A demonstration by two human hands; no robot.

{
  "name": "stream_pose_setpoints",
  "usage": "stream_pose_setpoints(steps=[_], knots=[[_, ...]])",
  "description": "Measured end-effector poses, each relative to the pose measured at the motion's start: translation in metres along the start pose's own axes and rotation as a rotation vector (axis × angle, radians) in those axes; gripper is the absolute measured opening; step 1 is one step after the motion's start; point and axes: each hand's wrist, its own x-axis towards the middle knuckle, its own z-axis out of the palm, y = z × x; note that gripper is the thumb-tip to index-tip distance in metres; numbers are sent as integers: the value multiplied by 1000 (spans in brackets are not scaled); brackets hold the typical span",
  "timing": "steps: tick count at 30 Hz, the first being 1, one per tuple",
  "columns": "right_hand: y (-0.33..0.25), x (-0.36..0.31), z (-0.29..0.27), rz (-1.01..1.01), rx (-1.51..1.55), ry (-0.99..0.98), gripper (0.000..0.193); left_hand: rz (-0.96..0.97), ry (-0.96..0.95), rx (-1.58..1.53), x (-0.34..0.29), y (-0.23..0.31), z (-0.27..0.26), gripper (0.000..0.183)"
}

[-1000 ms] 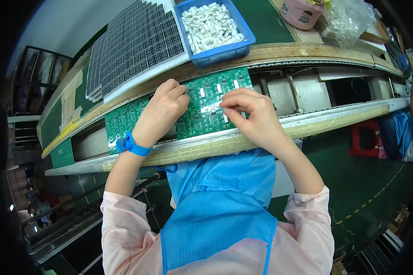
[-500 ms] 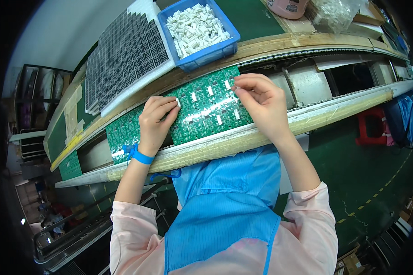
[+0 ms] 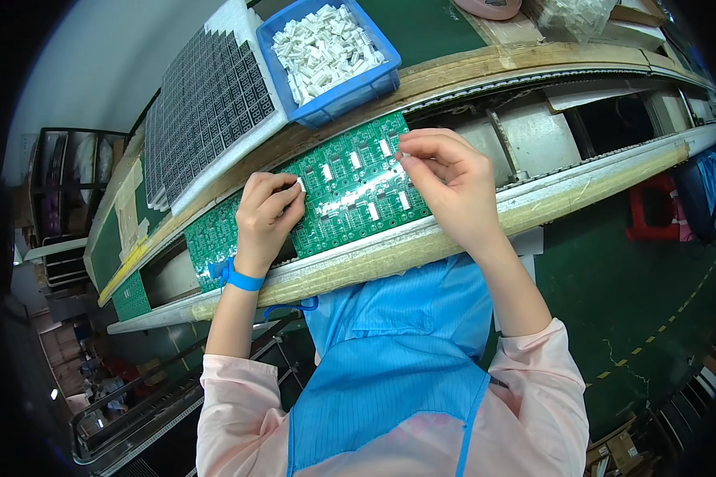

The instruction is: The person picks small white components from a blue bin and places them onto designated spots on a green circuit board. They then pick black rectangular components from a tray and insert them into the board. The person continues this assembly process, handling components one by one and placing them into the circuit board.

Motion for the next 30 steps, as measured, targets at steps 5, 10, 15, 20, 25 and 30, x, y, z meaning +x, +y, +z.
stream_pose_setpoints(steps=[5, 10, 15, 20, 25, 30], knots=[[0, 0, 1, -6, -8, 12, 17, 11, -35, -2, 3, 1, -4, 18], [-1, 0, 2, -10, -16, 7, 17, 17, -174, 40, 15, 3, -15, 17], [-1, -1, 0, -3, -37, -24, 13, -158, -285, 22, 34, 33, -34, 21], [-10, 3, 7, 14, -141, -143, 13, -8, -51, -20, 92, 56, -52, 22], [-25, 2, 24, -161, -538, -424, 20, 144, 55, 368, 151, 7, -6, 11], [-21, -1, 36, -83, -723, -569, 23, -44, -127, 533, 158, -22, 39, 15]])
